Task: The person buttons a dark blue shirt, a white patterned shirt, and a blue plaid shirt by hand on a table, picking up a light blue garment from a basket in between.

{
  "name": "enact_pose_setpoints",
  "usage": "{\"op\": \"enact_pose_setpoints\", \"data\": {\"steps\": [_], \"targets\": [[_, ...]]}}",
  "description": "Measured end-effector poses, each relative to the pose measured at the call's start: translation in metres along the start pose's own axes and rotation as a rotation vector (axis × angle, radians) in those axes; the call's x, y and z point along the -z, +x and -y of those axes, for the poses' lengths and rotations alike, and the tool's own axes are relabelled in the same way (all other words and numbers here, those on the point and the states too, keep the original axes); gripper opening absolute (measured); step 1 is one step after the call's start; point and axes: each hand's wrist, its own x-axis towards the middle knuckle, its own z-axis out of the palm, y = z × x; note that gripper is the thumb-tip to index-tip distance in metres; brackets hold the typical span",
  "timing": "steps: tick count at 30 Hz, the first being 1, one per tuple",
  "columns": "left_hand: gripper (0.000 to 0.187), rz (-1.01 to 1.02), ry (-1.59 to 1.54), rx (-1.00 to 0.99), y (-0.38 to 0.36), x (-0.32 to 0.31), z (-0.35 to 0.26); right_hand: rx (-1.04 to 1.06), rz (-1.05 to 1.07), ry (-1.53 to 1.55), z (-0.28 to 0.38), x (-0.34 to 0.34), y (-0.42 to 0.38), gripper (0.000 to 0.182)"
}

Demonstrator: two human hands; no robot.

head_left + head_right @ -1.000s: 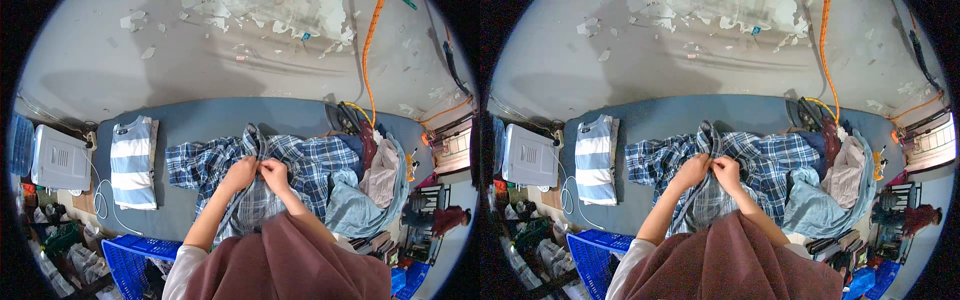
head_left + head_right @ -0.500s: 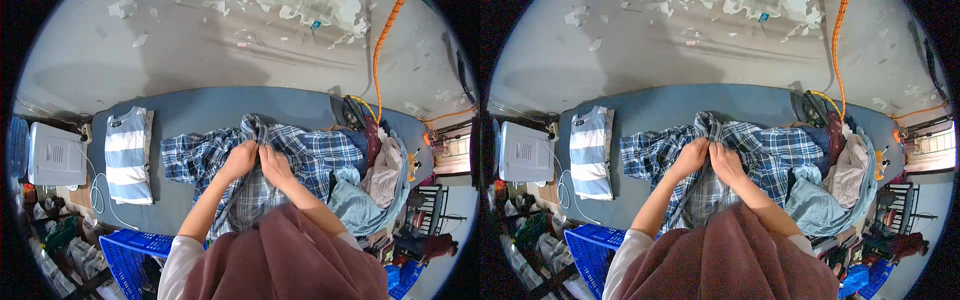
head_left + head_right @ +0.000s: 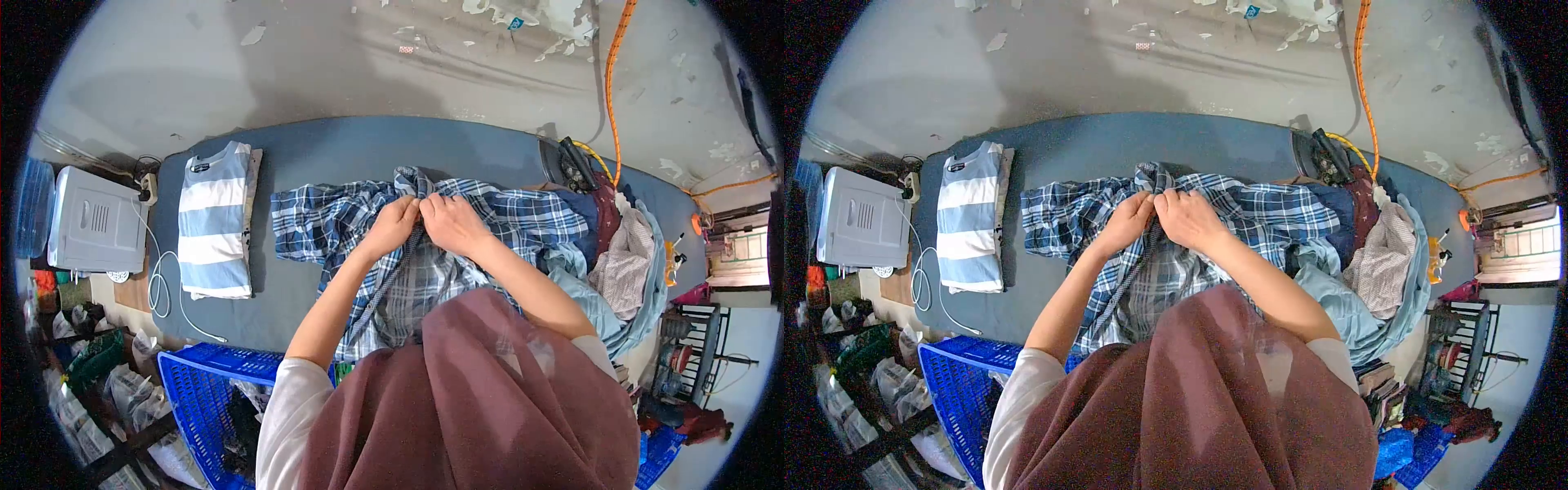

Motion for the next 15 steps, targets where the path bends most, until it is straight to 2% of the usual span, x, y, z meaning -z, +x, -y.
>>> {"op": "enact_pose_setpoints", "data": {"steps": [3,5,9,13,14,15], "targets": [[0.022,-0.144,0.335,-0.289,0.002,-0.004,-0.002,-0.365,0.031,0.37,0.009,0.003,0.005,0.019],[0.018,-0.15,0.38,-0.302,0.004,-0.003,-0.001,-0.555,0.079,0.542,0.008,0.004,0.008,0.026],[0.017,-0.208,0.373,-0.287,0.005,-0.002,0.024,-0.773,-0.051,0.703,-0.007,-0.008,-0.006,0.032],[0.016,-0.294,0.342,-0.235,-0.011,-0.011,0.04,-0.773,0.002,0.672,0.012,-0.016,-0.035,0.027],[0.015,-0.306,0.324,-0.206,-0.016,-0.015,0.042,-0.746,0.06,0.598,0.02,-0.011,-0.038,0.028],[0.011,-0.328,0.288,-0.168,-0.019,-0.023,0.047,-0.653,-0.01,0.478,0.024,-0.021,-0.042,0.027]]}}
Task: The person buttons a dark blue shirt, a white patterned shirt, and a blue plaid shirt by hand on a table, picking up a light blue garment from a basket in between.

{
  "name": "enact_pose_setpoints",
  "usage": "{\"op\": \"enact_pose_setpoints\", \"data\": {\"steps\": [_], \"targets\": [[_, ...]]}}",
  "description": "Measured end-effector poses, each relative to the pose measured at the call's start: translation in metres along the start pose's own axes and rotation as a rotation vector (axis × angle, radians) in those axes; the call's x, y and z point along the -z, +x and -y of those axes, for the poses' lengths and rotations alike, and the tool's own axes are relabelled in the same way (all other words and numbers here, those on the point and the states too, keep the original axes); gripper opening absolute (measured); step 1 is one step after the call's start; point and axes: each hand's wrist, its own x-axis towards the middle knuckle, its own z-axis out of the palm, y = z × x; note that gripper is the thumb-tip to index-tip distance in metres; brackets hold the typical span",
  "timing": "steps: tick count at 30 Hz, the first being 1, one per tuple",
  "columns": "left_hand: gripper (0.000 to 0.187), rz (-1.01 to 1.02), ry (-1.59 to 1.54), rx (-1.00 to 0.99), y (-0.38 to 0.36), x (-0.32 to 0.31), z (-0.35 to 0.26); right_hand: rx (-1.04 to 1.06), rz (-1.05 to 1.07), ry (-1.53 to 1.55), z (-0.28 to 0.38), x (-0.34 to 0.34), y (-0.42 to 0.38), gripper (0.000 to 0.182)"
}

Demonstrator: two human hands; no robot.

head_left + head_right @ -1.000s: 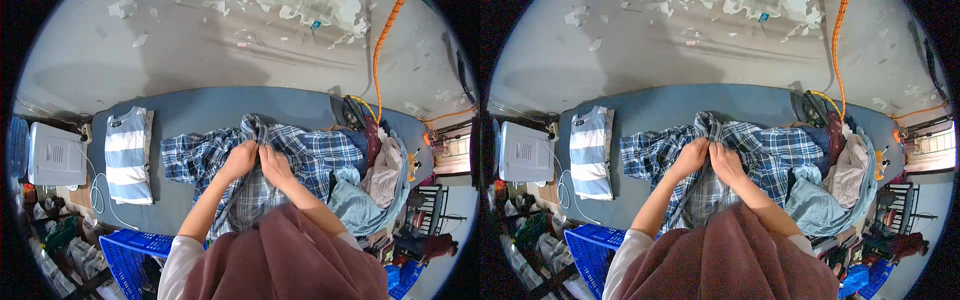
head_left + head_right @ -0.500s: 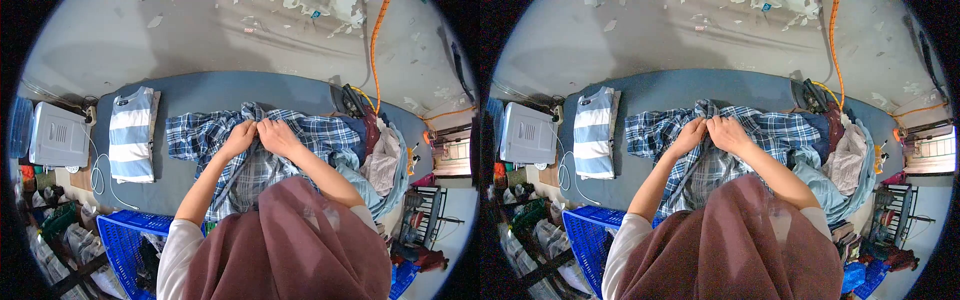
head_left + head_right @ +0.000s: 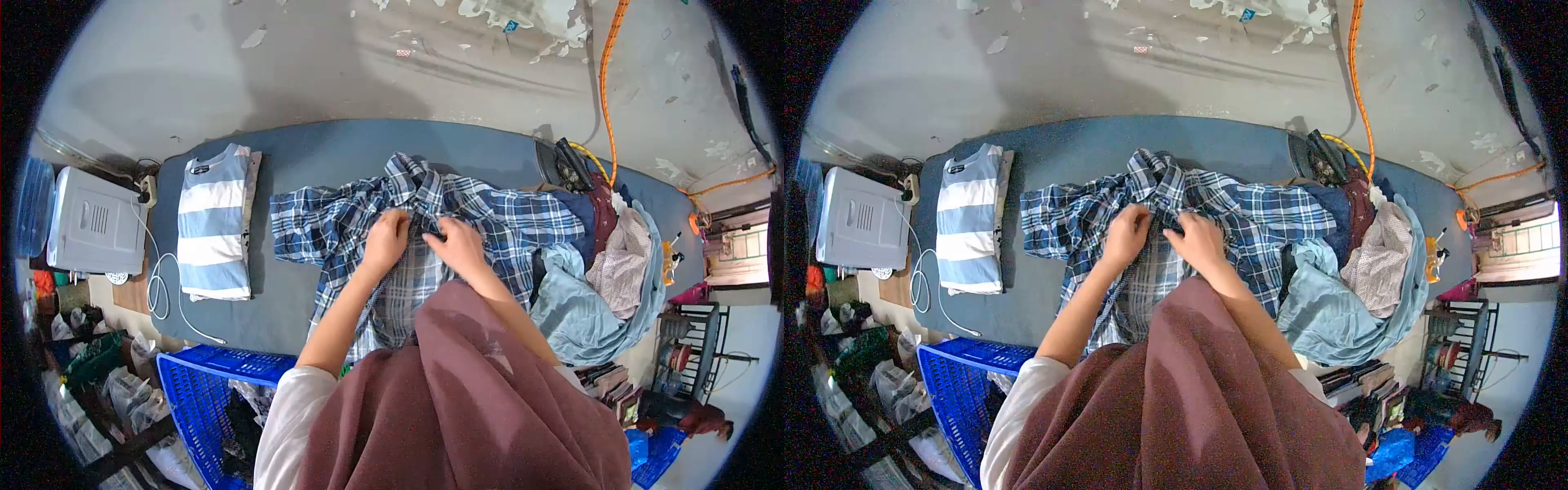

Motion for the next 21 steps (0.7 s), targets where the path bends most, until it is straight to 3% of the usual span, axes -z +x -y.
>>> {"op": "enact_pose_setpoints", "data": {"steps": [1,10,13,18,21], "targets": [[0.011,0.002,0.046,-0.023,-0.005,-0.007,0.004,0.114,-0.075,-0.094,-0.004,-0.01,-0.002,0.026],[0.014,0.032,0.256,0.165,-0.003,-0.025,0.003,0.196,0.023,-0.272,-0.008,-0.037,0.008,0.006],[0.013,0.063,0.24,0.223,0.0,-0.023,-0.002,0.144,0.032,-0.297,-0.016,-0.046,0.01,0.007],[0.013,0.011,0.217,0.111,-0.007,-0.024,0.003,-0.175,0.045,0.088,-0.007,-0.039,0.01,0.01],[0.01,0.019,0.191,0.052,-0.008,-0.027,0.002,-0.142,-0.032,0.137,-0.008,-0.04,0.006,0.012]]}}
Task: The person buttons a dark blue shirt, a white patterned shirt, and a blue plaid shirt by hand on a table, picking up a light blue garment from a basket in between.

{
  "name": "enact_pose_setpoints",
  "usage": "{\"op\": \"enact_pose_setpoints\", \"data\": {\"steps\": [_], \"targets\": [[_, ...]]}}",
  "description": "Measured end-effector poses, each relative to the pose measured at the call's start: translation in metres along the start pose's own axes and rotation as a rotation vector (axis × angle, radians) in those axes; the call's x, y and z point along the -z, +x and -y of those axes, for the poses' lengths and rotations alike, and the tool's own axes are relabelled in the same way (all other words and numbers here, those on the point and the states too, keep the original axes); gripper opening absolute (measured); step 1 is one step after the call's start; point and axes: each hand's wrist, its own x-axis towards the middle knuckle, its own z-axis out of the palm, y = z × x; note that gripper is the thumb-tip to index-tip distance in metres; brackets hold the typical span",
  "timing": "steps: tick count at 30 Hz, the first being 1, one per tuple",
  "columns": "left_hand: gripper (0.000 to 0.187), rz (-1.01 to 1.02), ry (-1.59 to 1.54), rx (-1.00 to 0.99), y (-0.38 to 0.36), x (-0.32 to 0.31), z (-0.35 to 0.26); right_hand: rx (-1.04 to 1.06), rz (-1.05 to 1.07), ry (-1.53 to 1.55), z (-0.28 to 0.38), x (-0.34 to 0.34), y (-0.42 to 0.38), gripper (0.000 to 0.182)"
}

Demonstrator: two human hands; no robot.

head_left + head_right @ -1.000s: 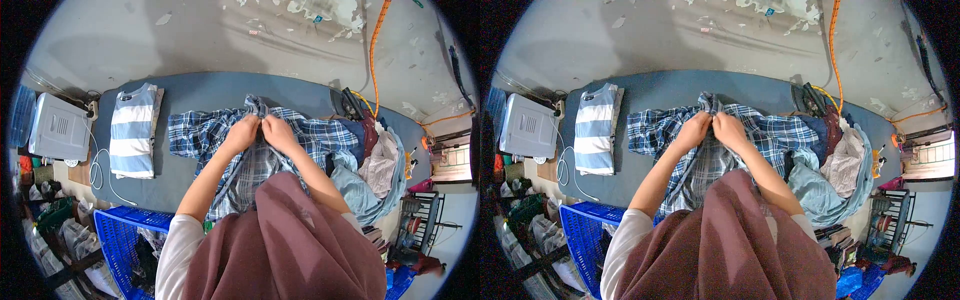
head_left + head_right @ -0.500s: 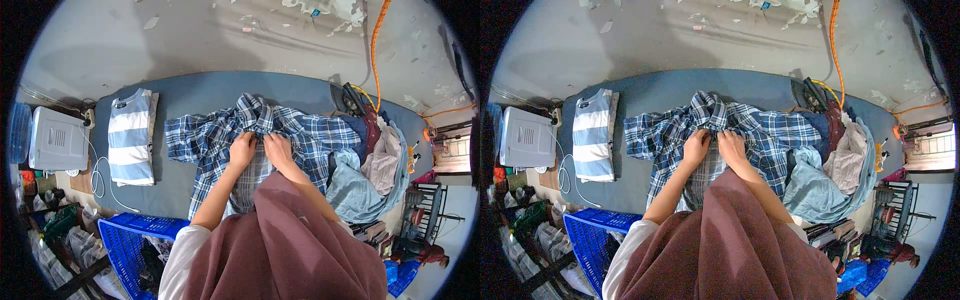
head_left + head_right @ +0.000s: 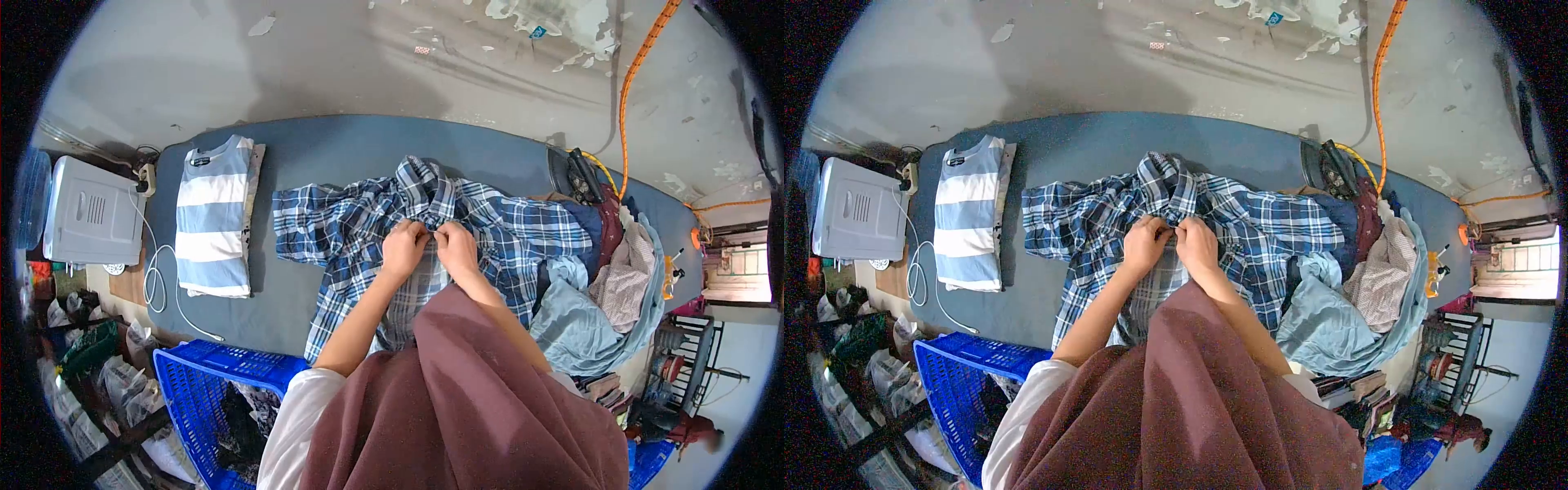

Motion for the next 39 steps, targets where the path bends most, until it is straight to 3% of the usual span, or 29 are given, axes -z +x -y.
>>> {"op": "enact_pose_setpoints", "data": {"steps": [3,10,15,21,24,28,39], "targets": [[0.011,-0.03,-0.021,-0.069,-0.001,-0.005,0.004,0.076,-0.019,-0.083,0.004,0.001,-0.007,0.01],[0.014,0.112,-0.407,0.132,-0.014,0.004,-0.008,0.221,-0.073,-0.124,0.006,-0.001,-0.017,0.01],[0.018,0.052,-0.577,0.324,-0.033,-0.004,-0.002,0.278,-0.017,-0.06,0.01,0.002,-0.023,0.011],[0.017,-0.029,-0.715,0.386,-0.039,-0.01,-0.003,0.068,0.092,0.294,0.004,0.007,-0.026,0.017],[0.019,-0.006,-0.713,0.363,-0.037,-0.005,-0.007,-0.181,0.231,0.465,-0.002,0.013,-0.026,0.019],[0.019,0.061,-0.825,0.385,-0.035,-0.005,-0.011,-0.041,-0.005,0.267,0.001,0.012,-0.028,0.013],[0.016,0.028,-0.626,0.396,-0.036,-0.007,0.006,-0.028,0.059,0.259,0.016,0.011,-0.03,0.01]]}}
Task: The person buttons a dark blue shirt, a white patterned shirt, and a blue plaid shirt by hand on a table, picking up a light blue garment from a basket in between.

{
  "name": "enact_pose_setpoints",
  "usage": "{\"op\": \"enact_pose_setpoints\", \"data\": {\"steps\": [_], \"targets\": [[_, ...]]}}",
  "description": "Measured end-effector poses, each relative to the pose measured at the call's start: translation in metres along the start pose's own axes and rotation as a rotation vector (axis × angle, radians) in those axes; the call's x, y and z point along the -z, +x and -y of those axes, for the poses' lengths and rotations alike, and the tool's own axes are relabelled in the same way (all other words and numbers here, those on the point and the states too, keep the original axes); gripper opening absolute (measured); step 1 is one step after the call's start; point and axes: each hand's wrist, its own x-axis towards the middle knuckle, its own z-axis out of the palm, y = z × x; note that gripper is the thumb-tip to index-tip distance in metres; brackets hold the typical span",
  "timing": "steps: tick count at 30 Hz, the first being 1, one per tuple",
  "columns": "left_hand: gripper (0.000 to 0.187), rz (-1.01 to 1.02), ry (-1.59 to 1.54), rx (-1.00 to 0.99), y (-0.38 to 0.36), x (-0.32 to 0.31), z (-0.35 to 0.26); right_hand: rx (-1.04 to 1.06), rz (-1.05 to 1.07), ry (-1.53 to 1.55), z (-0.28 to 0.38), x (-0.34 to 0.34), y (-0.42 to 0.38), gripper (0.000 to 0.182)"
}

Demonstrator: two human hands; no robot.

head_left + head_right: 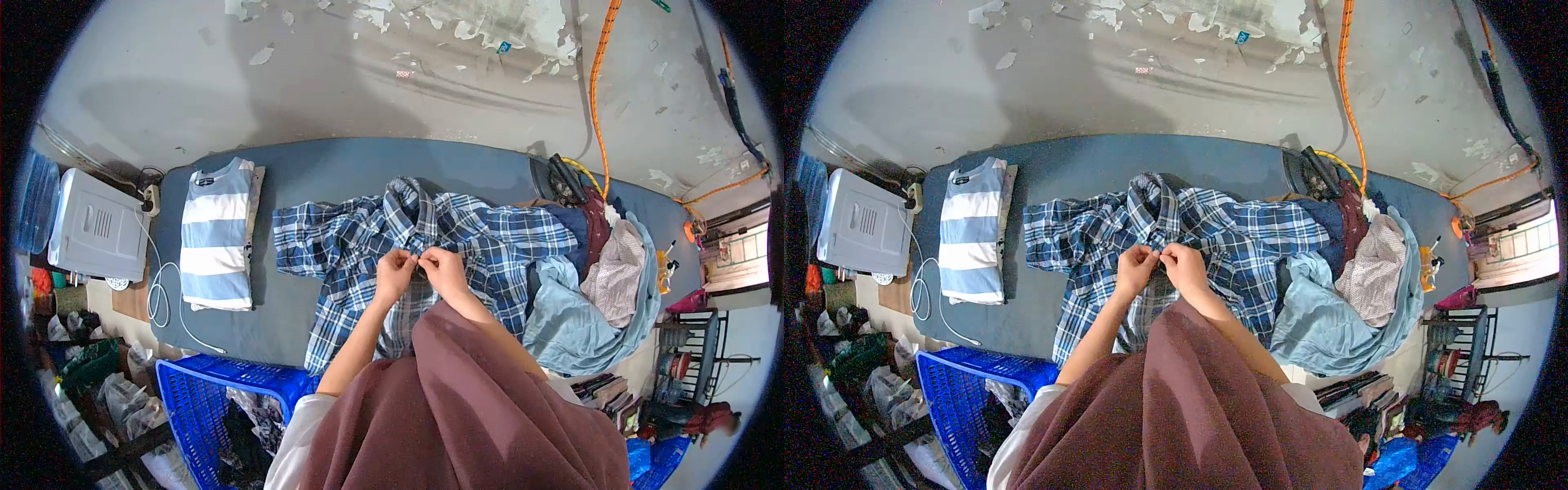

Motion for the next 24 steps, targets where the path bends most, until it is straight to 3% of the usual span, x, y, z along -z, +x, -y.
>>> {"op": "enact_pose_setpoints", "data": {"steps": [2,7,9,12,14,16,17,19,23,24], "targets": [[0.023,-0.03,-0.062,-0.012,0.001,-0.002,-0.005,-0.013,-0.042,0.075,-0.005,-0.005,-0.001,0.011],[0.031,0.11,-0.173,-0.019,0.005,0.003,-0.006,-0.486,0.158,0.722,-0.009,0.007,0.004,0.014],[0.033,0.147,-0.237,-0.011,0.007,0.004,-0.001,-0.429,0.213,0.702,-0.011,0.013,0.005,0.014],[0.036,0.131,-0.222,-0.03,0.002,0.015,-0.004,-0.084,0.189,0.079,-0.001,0.024,-0.013,0.03],[0.037,0.03,0.02,-0.109,-0.021,0.031,-0.031,0.009,0.212,-0.283,0.022,0.043,-0.034,0.041],[0.036,-0.011,0.344,-0.187,-0.042,0.058,-0.031,0.104,0.148,-0.434,-0.003,0.046,-0.059,0.035],[0.039,0.01,0.43,-0.134,-0.06,0.07,-0.031,0.158,0.115,-0.512,-0.019,0.049,-0.071,0.032],[0.047,0.036,0.799,-0.094,-0.1,0.089,-0.03,0.127,0.056,-0.468,-0.051,0.055,-0.094,0.027],[0.048,-0.275,0.96,-0.198,-0.175,0.098,-0.008,-0.04,-0.029,-0.312,-0.065,0.079,-0.12,0.018],[0.045,-0.373,0.964,-0.221,-0.188,0.101,0.001,0.024,-0.079,-0.307,-0.078,0.08,-0.122,0.016]]}}
